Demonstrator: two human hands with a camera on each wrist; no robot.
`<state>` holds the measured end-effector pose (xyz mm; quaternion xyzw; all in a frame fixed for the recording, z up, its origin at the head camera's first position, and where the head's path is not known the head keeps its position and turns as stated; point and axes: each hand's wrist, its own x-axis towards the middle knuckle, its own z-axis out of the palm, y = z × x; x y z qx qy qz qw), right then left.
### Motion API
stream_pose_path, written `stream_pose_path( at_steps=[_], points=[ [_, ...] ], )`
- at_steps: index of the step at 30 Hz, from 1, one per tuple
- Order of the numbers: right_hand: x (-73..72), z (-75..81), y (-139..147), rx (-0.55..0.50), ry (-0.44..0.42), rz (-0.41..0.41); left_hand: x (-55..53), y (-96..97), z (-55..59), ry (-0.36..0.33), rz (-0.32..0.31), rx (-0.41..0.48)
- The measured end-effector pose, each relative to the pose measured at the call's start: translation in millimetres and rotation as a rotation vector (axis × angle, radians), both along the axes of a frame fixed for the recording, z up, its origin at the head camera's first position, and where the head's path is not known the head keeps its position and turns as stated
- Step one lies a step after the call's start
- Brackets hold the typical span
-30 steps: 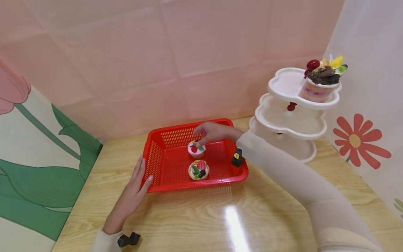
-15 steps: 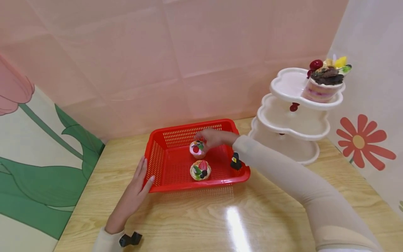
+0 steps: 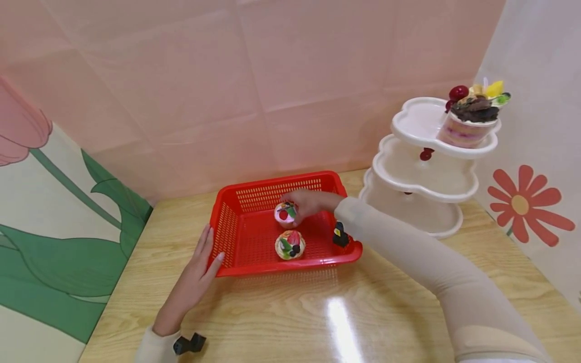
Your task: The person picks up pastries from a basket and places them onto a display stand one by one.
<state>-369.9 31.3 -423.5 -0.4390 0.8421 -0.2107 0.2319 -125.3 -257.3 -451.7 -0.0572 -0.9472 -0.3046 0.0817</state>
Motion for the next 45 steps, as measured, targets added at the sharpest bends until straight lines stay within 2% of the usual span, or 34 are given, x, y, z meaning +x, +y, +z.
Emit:
stream_pose_path(
  at_steps=[15,24,35,40,45],
  points=[
    [1.2,0.3,-1.0,-0.003,0.047,0.016,-0.7,0.2,0.8,0.001,0.003,0.004],
    [-0.2,-2.4,-1.3,-0.014,0.015,-0.019,-0.9,0.5,-0.1,0.002,-0.006,0.012],
    [2.0,-3.4,-0.8,-0.084,-0.007,-0.065,-0.5,-1.0,0.2,-0.001,-0.007,0.020],
    [5.3,3.4,1.1,-0.117,0.013,-0.060,-0.4,-0.6,0.4,-0.001,-0.012,0.029],
    [10.1,23.2,1.8,-0.146,0.030,-0.087,-1.3,-1.5,0.6,-0.001,-0.008,0.034]
  ],
)
